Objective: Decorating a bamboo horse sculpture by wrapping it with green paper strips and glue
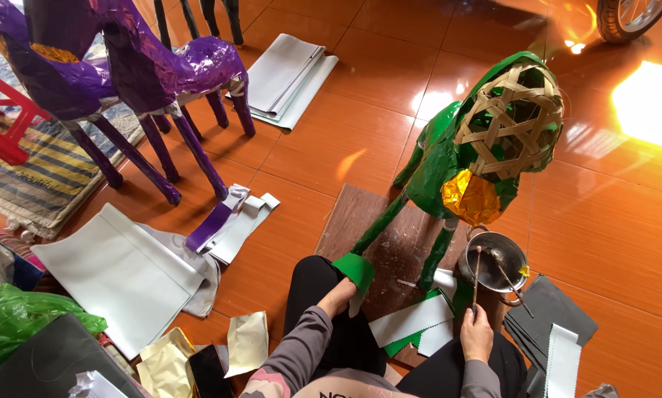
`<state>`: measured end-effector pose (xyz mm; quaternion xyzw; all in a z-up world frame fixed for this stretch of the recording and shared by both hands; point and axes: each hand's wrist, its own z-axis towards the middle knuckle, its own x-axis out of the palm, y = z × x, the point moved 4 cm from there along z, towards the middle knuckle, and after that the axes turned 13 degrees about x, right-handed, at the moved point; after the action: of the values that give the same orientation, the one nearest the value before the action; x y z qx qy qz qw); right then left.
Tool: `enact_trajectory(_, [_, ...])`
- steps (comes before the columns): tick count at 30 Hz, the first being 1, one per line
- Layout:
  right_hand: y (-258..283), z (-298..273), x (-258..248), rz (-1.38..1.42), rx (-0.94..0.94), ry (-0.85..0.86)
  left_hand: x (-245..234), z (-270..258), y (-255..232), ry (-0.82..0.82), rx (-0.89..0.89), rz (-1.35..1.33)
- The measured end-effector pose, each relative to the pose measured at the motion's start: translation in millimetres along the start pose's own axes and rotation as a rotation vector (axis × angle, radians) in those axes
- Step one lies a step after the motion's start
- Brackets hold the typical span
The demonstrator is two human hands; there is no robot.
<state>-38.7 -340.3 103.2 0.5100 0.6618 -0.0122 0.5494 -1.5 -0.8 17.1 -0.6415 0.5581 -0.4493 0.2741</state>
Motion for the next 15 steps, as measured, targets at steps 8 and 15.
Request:
enact_trajectory(8, [4, -4, -3, -0.01, 0.029, 0.005, 4, -10, -13, -0.029, -0.021, -0.095])
enact_trajectory(15, [3, -3, -2, -0.016, 0.013, -0.003, 3, -10, -14, -0.024, -0.02, -0.064])
